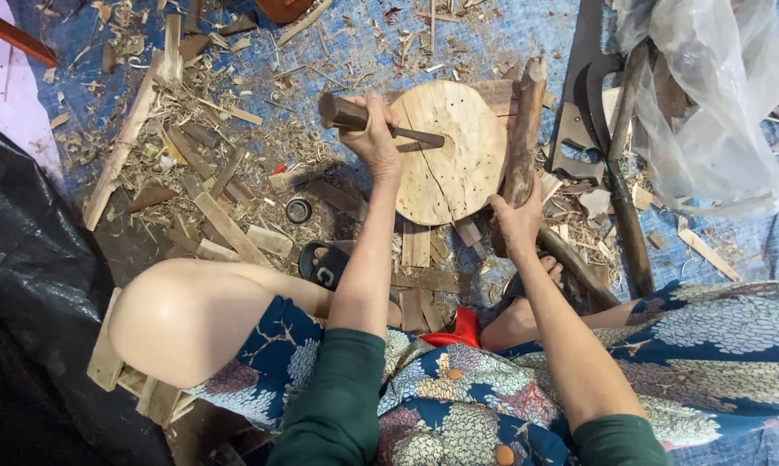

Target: Using a wooden mallet and chisel to carve and shape a circular piece of wood while sitting on the floor.

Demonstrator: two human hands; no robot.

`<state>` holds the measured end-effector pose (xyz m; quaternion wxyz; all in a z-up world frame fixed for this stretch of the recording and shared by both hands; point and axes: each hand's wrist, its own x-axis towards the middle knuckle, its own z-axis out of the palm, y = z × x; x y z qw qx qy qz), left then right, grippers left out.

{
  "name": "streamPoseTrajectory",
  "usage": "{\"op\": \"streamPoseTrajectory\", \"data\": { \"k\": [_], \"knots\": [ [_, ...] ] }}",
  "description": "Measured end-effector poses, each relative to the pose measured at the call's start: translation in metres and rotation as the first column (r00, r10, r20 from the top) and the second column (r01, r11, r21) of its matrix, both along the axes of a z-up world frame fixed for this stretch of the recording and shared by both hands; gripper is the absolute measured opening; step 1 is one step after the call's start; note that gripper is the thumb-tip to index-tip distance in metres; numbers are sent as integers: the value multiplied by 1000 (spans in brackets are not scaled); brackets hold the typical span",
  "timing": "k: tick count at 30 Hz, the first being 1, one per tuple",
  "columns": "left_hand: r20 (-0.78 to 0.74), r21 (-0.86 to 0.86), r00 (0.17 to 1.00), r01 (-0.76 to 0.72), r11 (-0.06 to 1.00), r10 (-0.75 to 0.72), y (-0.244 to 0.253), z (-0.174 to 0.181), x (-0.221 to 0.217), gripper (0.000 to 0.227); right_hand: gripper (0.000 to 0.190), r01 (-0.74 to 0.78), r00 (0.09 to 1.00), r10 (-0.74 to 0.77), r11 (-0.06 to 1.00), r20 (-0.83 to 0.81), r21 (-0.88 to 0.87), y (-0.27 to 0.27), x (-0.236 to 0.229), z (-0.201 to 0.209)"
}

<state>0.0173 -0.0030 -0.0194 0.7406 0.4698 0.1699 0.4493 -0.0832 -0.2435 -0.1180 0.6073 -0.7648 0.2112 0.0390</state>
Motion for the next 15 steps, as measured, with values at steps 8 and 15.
{"op": "streamPoseTrajectory", "data": {
  "k": [8,15],
  "knots": [
    [-27,-51,950,309,950,-311,-1,-29,5,10,88,-80,994,93,978,61,-191,17,-8,38],
    [-26,-14,986,165,986,-165,-11,-30,8,24,90,-150,984,165,970,62,-191,9,-3,51]
  ]
}}
